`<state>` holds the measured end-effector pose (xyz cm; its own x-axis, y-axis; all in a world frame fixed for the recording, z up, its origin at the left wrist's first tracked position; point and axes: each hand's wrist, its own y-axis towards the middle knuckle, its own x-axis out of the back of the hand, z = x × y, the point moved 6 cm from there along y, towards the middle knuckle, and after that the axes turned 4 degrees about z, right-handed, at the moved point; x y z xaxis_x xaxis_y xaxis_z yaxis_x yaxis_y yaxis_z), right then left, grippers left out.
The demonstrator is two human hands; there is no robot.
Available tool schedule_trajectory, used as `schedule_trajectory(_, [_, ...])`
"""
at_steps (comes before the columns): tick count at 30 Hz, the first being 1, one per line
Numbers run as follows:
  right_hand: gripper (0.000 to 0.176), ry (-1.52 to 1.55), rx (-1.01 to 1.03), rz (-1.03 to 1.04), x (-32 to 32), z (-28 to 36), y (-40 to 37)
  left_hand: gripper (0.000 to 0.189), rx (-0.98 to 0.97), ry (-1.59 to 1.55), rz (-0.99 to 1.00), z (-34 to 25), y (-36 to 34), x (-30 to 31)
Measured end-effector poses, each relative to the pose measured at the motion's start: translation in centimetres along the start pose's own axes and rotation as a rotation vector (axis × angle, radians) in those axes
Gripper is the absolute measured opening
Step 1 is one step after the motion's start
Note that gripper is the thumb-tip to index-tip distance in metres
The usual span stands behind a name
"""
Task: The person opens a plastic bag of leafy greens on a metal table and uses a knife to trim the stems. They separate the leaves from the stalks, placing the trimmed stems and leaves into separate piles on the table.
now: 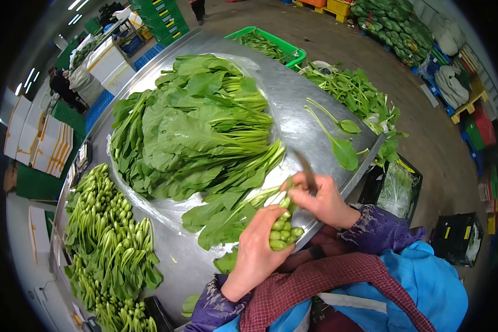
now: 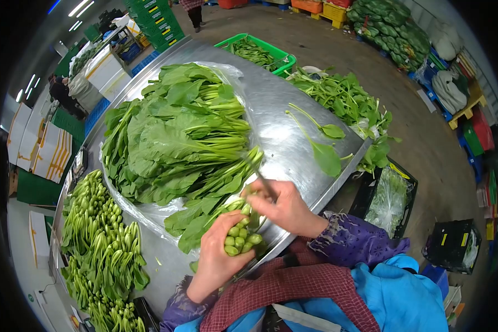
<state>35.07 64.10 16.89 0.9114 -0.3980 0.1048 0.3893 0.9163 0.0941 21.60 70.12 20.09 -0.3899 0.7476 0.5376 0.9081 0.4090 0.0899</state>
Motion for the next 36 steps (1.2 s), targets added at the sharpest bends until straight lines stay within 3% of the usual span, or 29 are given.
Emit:
schedule_trajectory(2, [0.027,0.223,-0.251,-0.172,2.3,-1.7,0.2,0.052,0.092,-0.058,0.013,0.8,-0.3,-0.2])
schedule_trajectory(4, [0.03,0.132,-0.236,-0.071,3.1,-2.3,0.7,0.05,0.104,-0.055,0.007,1.1,-0.4,0.0])
schedule_trajectory(6, [0.035,-0.685,0.278,-0.12,2.7,1.0,0.3,0.05,0.11,-0.1,-0.051,1.6,-0.4,0.3])
schedule_trajectory(7, [0.044,-0.717,0.334,-0.065,2.2,0.9,-0.1,0.05,0.108,-0.1,-0.05,1.6,-0.4,0.3])
schedule_trajectory(10, [0.048,-0.757,0.312,0.107,0.5,1.0,-0.7,0.05,0.146,-0.176,-0.035,1.7,-0.4,0.0])
schedule_trajectory(12, [0.047,-0.74,0.329,0.091,0.3,1.0,-0.6,0.05,0.116,-0.187,0.0,1.4,-0.4,-0.2])
schedule_trajectory(16, [0.026,-0.597,0.292,0.045,2.0,-2.9,0.3,0.047,0.07,-0.242,-0.012,0.7,-1.6,2.1])
schedule_trajectory(18, [0.02,-0.4,-0.073,-0.02,3.9,-4.8,0.9,0.05,0.171,-0.35,-0.077,2.1,-3.2,3.9])
schedule_trajectory(20, [0.017,-0.364,-0.062,-0.024,3.0,-5.2,1.7,0.056,0.293,-0.486,-0.114,2.4,-4.0,5.4])
schedule_trajectory(22, [0.015,-0.649,0.167,0.119,0.9,-6.3,2.7,0.061,0.272,-0.502,-0.2,2.3,-4.3,5.9])
schedule_trajectory(26, [0.014,-0.953,0.132,0.186,-1.0,-12.0,3.2,0.06,0.422,-0.437,-0.182,2.8,-5.4,6.1])
schedule_trajectory(28, [0.018,-0.934,0.068,0.236,-1.1,-11.6,3.5,0.053,0.46,-0.362,-0.126,3.4,-6.1,5.9])
schedule_trajectory(30, [0.021,-0.615,0.073,0.207,-0.5,-10.2,3.5,0.046,0.439,-0.348,-0.189,4.0,-6.3,5.6])
schedule_trajectory(31, [0.023,-0.398,-0.037,0.173,0.1,-8.9,3.6,0.045,0.407,-0.285,-0.173,4.0,-6.3,5.5])
schedule_trajectory(32, [0.023,-0.401,-0.038,0.173,0.6,-7.0,3.6,0.045,0.368,-0.223,-0.158,4.0,-6.0,5.4])
schedule_trajectory(34, [0.023,0.053,-0.404,0.028,2.2,-6.3,3.2,0.044,0.323,-0.136,-0.123,3.6,-5.3,4.9])
schedule_trajectory(35, [0.023,-0.067,-0.231,-0.022,2.7,-5.7,3.8,0.044,0.28,-0.046,-0.086,3.1,-4.9,4.5])
schedule_trajectory(36, [0.023,-0.07,-0.229,-0.027,2.8,-5.5,3.7,0.044,0.275,-0.047,-0.083,2.9,-4.6,4.2])
